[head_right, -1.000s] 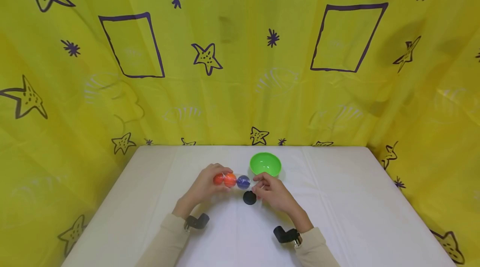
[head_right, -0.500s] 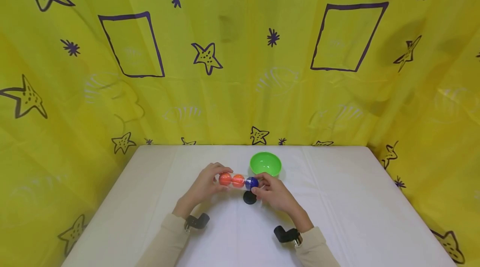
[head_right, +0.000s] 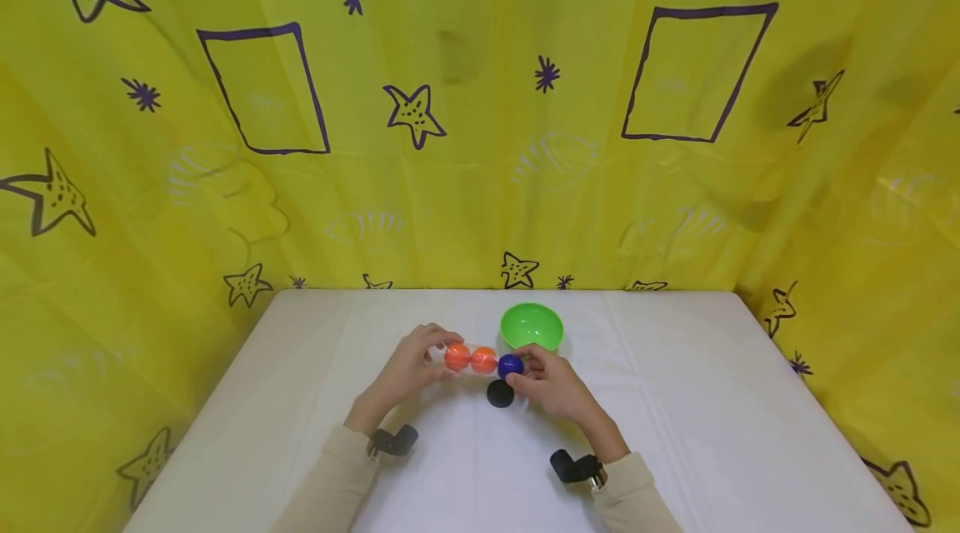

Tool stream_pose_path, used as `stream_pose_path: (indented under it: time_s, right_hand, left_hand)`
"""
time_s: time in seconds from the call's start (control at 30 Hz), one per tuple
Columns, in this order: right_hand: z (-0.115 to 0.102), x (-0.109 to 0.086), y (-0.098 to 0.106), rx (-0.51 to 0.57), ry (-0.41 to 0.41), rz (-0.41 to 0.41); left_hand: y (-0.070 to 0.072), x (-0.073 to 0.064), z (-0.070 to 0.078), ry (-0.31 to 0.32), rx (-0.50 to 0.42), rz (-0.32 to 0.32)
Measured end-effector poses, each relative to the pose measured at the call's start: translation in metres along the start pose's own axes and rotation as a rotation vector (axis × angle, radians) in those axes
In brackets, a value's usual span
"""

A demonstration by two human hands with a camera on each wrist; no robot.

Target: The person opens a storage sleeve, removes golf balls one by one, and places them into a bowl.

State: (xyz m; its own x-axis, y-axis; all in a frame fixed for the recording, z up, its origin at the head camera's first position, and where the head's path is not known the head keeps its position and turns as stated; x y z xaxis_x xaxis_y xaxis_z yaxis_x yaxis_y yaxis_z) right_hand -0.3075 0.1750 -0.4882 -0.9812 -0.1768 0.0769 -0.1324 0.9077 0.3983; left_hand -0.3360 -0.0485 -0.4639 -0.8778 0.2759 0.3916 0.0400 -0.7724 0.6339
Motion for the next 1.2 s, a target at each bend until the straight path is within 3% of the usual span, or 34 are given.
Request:
stream_pose_path:
  time_s: [0.6,1.0,1.2]
  right_hand:
    - [0.004,0.001,0.003,-0.062,-0.006,0.052]
    - [-0.002,-0.001,0.007,-0.048,0.009,0.061]
    - [-0.005,-0.001,0.013,-0.087,0.027,0.107]
  left_hand:
    - [-0.001,0.000,-0.003,0.017,-0.012,0.000]
    - [0.000,-0.001,-0.004,0.014,-0.010,0.011]
    - [0.002,0.000,-0.003,0.006,-0.021,0.023]
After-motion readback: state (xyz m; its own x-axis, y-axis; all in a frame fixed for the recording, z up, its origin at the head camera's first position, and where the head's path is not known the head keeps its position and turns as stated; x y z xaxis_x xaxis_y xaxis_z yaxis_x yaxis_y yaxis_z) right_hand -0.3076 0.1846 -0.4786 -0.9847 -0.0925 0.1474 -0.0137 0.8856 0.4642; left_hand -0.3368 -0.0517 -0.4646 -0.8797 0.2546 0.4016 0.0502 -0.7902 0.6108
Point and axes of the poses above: each hand's wrist, its own x-axis towards the middle knuckle, its own y-axis out of the back of the hand, z = x × y, the point moved 7 cm from there along x, towards the middle knuckle, and after that the axes turned 12 degrees about z, right-handed, at the moved point
